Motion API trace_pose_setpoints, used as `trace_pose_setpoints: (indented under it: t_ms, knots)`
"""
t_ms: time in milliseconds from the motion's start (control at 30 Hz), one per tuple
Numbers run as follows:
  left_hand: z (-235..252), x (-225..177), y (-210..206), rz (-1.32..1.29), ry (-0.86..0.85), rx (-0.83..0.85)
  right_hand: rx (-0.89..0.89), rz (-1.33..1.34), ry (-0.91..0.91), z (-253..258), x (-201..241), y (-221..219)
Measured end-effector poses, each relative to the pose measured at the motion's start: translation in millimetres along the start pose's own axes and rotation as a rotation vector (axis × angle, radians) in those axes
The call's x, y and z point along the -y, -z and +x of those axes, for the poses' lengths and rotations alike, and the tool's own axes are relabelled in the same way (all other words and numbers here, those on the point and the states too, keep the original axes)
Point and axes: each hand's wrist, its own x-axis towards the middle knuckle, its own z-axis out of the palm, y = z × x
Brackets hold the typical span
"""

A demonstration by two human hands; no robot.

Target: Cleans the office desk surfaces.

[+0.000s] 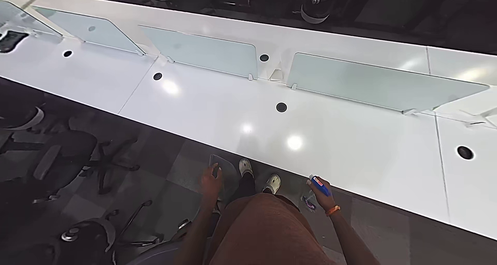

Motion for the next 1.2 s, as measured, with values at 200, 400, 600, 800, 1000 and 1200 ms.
trace_pose_setpoints:
  t_ms: [200, 400, 600, 800, 1000, 1200]
  knots:
    - [-1, -29, -15, 0.024, -0.088, 0.027, -0.405, 0.296, -0.252, -22, 8, 33]
    - [-11, -35, -19, 0.003, -0.118, 0.057, -0.373, 0.529, -0.037, 51, 22, 53]
    - [-24, -26, -12, -0.029, -0.171, 0.04, -0.369, 0.113, 0.162, 114, 46, 61]
    - [-33, -14, -7, -0.056, -0.221, 0.043, -0.59, 0.07, 0.171, 149, 24, 110]
    - [-29, -15, -14, -0.015, -0.27, 0.283, -0.677, 0.117, 0.154, 166, -3, 138]
    - [-24, -55, -36, 0.014, -0.401, 0.457, -0.701, 0.073, 0.09, 163, -23, 145]
